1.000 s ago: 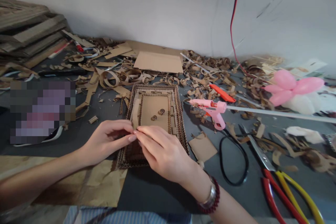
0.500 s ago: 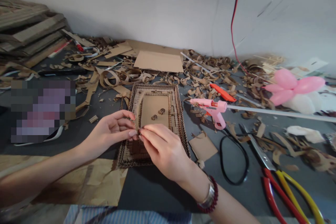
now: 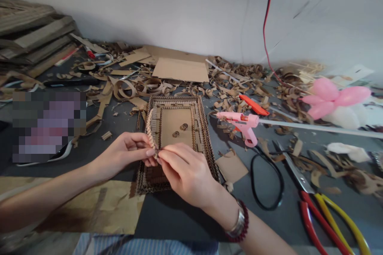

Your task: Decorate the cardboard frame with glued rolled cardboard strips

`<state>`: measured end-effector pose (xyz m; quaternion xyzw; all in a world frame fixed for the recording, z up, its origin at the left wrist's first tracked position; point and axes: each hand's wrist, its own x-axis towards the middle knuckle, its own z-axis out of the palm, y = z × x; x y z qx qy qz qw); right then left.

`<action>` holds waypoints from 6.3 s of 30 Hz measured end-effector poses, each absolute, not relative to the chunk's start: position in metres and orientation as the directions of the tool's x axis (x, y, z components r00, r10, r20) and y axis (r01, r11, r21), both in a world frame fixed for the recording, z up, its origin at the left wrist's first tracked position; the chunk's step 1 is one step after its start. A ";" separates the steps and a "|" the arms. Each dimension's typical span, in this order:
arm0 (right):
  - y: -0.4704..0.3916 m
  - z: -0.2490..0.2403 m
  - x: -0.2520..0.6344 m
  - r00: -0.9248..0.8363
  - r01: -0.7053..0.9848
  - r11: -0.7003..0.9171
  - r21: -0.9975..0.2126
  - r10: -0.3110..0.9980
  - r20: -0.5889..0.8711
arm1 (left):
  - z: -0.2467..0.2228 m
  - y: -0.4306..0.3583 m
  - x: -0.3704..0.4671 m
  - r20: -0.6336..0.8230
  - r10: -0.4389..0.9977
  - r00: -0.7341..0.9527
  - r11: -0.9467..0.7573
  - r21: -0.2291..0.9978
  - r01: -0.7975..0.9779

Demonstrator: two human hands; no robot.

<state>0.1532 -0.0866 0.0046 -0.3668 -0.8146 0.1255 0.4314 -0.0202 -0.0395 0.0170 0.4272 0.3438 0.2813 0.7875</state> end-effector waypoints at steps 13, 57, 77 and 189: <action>-0.088 0.008 0.154 -0.327 0.413 0.627 -0.661 0.779 0.535 | 0.018 -0.039 -0.021 -0.292 0.710 0.641 0.498 0.852 -0.164; -0.087 0.015 0.152 -0.308 -0.035 0.012 -0.999 0.951 0.022 | 0.017 -0.040 -0.024 -0.278 0.659 0.699 0.523 0.837 -0.160; -0.085 0.016 0.152 -0.334 -0.016 0.071 -0.997 0.940 0.072 | 0.018 -0.040 -0.024 -0.269 0.657 0.704 0.531 0.828 -0.178; -0.092 0.004 0.148 -0.467 0.658 0.617 -0.432 0.784 0.408 | 0.010 -0.049 -0.024 0.341 0.477 0.810 -0.854 0.399 0.334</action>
